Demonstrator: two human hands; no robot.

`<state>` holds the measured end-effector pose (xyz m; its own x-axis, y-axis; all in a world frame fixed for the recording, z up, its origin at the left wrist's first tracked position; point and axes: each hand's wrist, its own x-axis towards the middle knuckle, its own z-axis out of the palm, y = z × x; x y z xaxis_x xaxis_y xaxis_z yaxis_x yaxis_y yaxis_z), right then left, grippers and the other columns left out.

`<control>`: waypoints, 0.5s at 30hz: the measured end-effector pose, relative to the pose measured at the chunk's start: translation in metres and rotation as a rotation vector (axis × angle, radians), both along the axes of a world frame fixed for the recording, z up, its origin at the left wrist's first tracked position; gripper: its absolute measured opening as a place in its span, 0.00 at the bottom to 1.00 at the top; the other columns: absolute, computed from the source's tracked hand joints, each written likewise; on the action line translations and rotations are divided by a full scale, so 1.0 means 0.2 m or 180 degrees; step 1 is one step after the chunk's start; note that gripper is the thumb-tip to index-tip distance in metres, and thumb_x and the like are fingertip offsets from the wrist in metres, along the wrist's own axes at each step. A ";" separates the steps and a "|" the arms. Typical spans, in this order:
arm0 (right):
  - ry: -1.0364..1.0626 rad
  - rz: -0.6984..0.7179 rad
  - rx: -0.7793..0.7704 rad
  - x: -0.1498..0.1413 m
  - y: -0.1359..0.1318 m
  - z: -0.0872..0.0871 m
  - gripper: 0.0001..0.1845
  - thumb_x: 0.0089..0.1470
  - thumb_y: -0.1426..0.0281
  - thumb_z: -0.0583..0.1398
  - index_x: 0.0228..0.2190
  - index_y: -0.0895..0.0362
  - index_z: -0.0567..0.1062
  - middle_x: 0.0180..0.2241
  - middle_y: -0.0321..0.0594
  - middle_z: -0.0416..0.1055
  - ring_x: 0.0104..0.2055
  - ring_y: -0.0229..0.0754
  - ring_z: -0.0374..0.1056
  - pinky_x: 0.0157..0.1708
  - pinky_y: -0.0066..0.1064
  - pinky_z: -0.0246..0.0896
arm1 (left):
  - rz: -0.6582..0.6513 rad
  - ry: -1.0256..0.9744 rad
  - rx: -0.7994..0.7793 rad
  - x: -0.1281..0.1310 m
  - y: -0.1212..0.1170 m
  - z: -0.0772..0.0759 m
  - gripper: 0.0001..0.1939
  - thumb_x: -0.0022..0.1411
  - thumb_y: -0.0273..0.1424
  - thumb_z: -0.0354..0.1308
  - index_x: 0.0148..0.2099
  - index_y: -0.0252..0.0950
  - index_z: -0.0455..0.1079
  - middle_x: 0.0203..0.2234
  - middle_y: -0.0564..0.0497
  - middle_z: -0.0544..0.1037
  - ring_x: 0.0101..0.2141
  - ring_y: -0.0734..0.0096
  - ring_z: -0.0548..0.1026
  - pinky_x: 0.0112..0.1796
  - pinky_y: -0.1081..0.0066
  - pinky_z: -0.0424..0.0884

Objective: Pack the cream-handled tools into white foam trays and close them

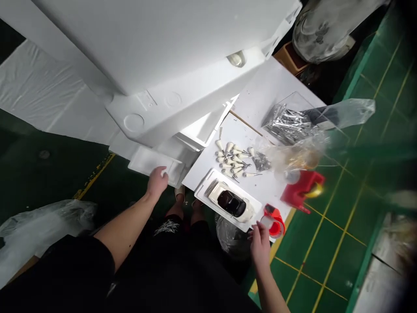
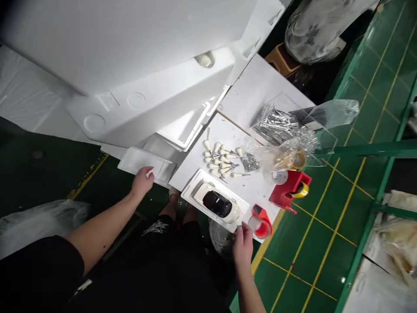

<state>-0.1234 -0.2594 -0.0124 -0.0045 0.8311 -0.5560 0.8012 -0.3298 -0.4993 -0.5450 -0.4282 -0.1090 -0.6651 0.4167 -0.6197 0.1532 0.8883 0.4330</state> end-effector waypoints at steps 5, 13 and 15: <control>0.0696 0.0158 -0.1328 0.01 -0.51 -0.12 0.24 0.53 0.44 0.61 0.45 0.44 0.74 0.32 0.38 0.72 0.30 0.48 0.69 0.29 0.40 0.69 | -0.0459 -0.0118 -0.0472 -0.08 -0.11 -0.39 0.22 0.69 0.39 0.59 0.60 0.34 0.69 0.59 0.41 0.72 0.59 0.53 0.70 0.60 0.46 0.64; 0.0708 0.0257 -0.1642 -0.03 -0.66 -0.24 0.29 0.54 0.42 0.61 0.43 0.54 0.75 0.31 0.37 0.70 0.31 0.42 0.66 0.32 0.33 0.66 | -0.0697 -0.0456 -0.0492 0.14 0.17 -0.75 0.19 0.68 0.38 0.61 0.56 0.33 0.71 0.52 0.42 0.76 0.53 0.56 0.74 0.56 0.47 0.69; 0.0664 0.0425 -0.1523 -0.02 -0.61 -0.22 0.27 0.56 0.44 0.60 0.42 0.54 0.75 0.32 0.38 0.71 0.32 0.43 0.67 0.35 0.34 0.66 | -0.0502 -0.0526 -0.0430 0.13 0.16 -0.75 0.18 0.68 0.38 0.61 0.55 0.33 0.71 0.49 0.43 0.77 0.51 0.57 0.76 0.54 0.48 0.71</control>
